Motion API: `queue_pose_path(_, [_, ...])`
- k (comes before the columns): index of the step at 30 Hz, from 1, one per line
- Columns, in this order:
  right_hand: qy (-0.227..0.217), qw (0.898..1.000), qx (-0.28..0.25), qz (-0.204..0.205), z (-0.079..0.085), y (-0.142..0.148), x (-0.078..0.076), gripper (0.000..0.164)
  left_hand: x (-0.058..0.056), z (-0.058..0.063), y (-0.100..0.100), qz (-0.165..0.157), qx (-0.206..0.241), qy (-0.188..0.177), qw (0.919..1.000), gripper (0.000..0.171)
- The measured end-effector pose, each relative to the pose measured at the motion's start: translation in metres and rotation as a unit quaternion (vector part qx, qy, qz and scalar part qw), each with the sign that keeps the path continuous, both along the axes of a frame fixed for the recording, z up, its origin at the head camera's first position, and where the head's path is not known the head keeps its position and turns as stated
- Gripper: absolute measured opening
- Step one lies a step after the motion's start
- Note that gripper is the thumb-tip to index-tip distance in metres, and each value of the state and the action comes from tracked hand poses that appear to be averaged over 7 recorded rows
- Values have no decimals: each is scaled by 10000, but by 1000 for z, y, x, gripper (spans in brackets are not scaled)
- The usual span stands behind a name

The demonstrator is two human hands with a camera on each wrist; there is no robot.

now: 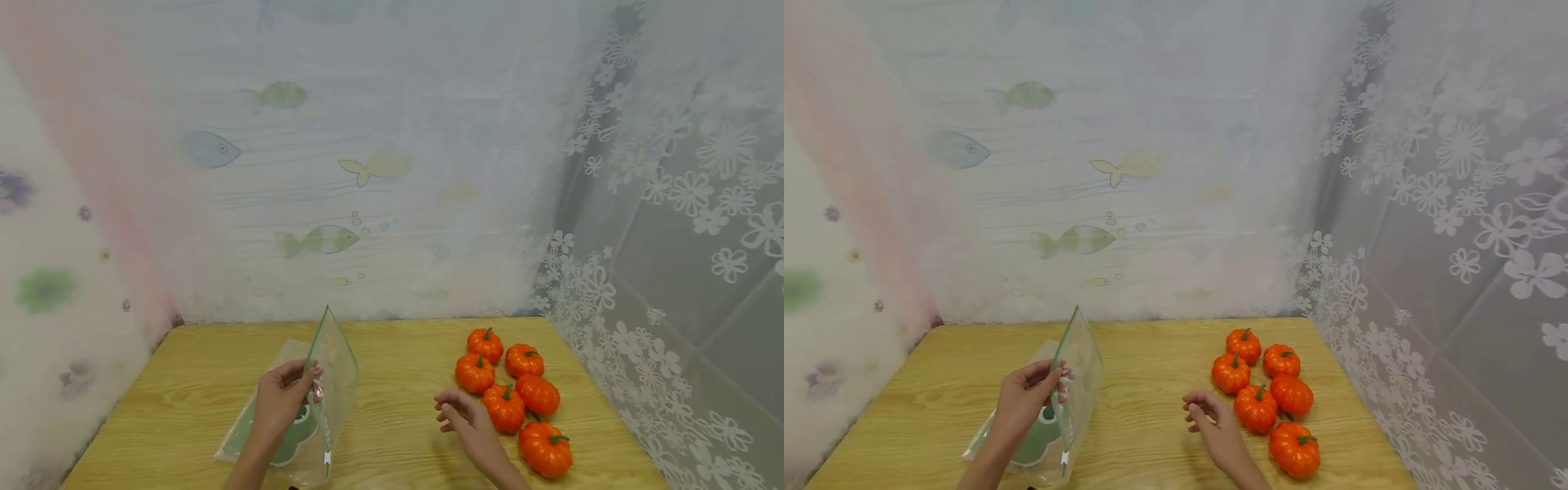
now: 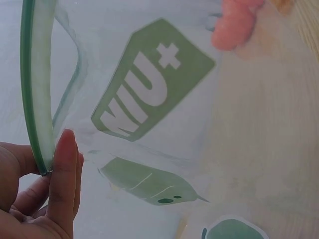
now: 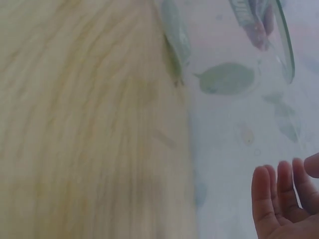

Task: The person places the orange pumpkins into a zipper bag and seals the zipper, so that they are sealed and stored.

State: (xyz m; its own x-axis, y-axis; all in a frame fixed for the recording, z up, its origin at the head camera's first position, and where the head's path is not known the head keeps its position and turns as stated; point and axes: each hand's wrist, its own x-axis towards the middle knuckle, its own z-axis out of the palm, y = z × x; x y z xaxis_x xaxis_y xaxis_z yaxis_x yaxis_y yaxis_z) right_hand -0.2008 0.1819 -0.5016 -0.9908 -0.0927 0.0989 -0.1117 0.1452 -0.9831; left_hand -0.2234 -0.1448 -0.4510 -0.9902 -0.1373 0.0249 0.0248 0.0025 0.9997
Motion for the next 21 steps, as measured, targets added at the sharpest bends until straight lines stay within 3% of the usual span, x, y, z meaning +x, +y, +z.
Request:
queue_pose_path(8, [293, 9954, 57, -914, 4, 21, 25, 18, -1, -2, 1, -74, -23, 16, 10000, 30])
queue_pose_path(11, [628, 9915, 107, -1137, 3, 31, 35, 17, -1, -2, 3, -80, -56, 52, 9999, 30])
queue_pose_path(17, [1772, 9681, -246, -1753, -1, 49, 51, 8, 0, -2, 5, -77, -127, 140, 9998, 28])
queue_pose_path(21, [1865, 9530, 95, -2387, -1, 61, 58, 8, 1, -2, 7, -73, -114, 192, 9997, 27])
